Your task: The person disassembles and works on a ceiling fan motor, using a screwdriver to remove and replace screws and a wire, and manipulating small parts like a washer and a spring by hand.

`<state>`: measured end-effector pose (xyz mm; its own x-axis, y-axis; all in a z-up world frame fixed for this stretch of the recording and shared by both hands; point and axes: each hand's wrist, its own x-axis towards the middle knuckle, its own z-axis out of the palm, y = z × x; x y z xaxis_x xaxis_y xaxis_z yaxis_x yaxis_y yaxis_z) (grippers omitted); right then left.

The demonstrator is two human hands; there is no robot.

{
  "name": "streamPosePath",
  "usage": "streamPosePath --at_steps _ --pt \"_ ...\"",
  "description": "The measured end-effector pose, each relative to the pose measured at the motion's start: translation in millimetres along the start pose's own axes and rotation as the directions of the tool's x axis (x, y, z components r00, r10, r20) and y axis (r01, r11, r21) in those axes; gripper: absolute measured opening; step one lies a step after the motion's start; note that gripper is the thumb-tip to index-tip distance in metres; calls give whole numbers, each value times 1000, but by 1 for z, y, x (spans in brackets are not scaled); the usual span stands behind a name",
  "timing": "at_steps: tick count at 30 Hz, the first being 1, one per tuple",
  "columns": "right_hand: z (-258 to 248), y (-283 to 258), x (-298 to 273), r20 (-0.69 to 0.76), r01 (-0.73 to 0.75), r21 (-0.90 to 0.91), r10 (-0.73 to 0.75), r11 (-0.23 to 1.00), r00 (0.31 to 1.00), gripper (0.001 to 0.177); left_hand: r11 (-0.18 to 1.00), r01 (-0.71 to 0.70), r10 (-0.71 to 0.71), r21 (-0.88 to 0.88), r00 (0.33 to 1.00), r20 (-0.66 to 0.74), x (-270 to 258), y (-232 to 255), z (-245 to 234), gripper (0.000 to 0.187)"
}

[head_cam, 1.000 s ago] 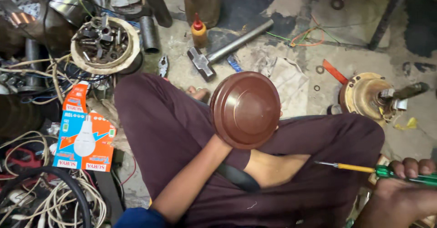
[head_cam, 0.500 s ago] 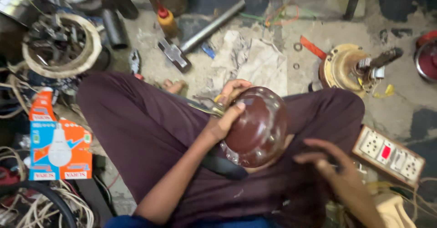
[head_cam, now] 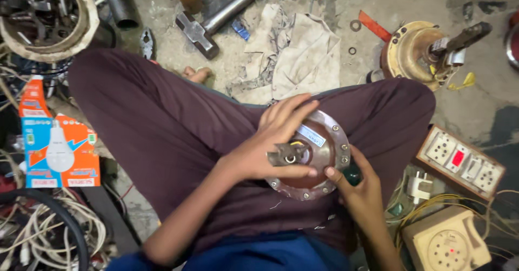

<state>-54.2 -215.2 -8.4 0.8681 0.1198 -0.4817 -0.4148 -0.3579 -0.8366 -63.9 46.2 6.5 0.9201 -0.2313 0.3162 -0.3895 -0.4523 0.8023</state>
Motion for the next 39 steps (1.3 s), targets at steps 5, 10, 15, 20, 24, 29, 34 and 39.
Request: streamPosePath --at_steps 5,10,15,20,24,29,34,39 --pt "3 5 -5 25 72 -19 -72 997 997 70 935 205 -305 -290 882 -361 -44 51 24 52" --pt "1 13 -7 10 9 23 -9 1000 1000 71 973 74 -122 -219 969 -216 -53 56 -4 26" --pt "-1 17 -11 35 79 1 -79 997 996 74 987 -54 46 -149 997 -54 -51 65 -26 33" --pt "0 22 -20 0 60 -61 -60 996 998 79 976 -173 175 131 985 -6 -64 87 -27 20" --pt "-3 24 -26 49 104 -34 -102 994 994 74 930 -261 281 257 959 -43 -80 87 -16 10" --pt "-7 29 -24 213 60 28 -65 998 975 64 931 -238 272 277 958 -93 -101 88 0 7" --pt "-12 32 -18 239 116 -35 -104 993 966 61 995 -102 101 -7 991 -82 -107 85 -9 33" --pt "-14 36 -15 236 106 28 -110 994 966 64 796 284 -460 -535 858 -229 -81 40 -7 55"
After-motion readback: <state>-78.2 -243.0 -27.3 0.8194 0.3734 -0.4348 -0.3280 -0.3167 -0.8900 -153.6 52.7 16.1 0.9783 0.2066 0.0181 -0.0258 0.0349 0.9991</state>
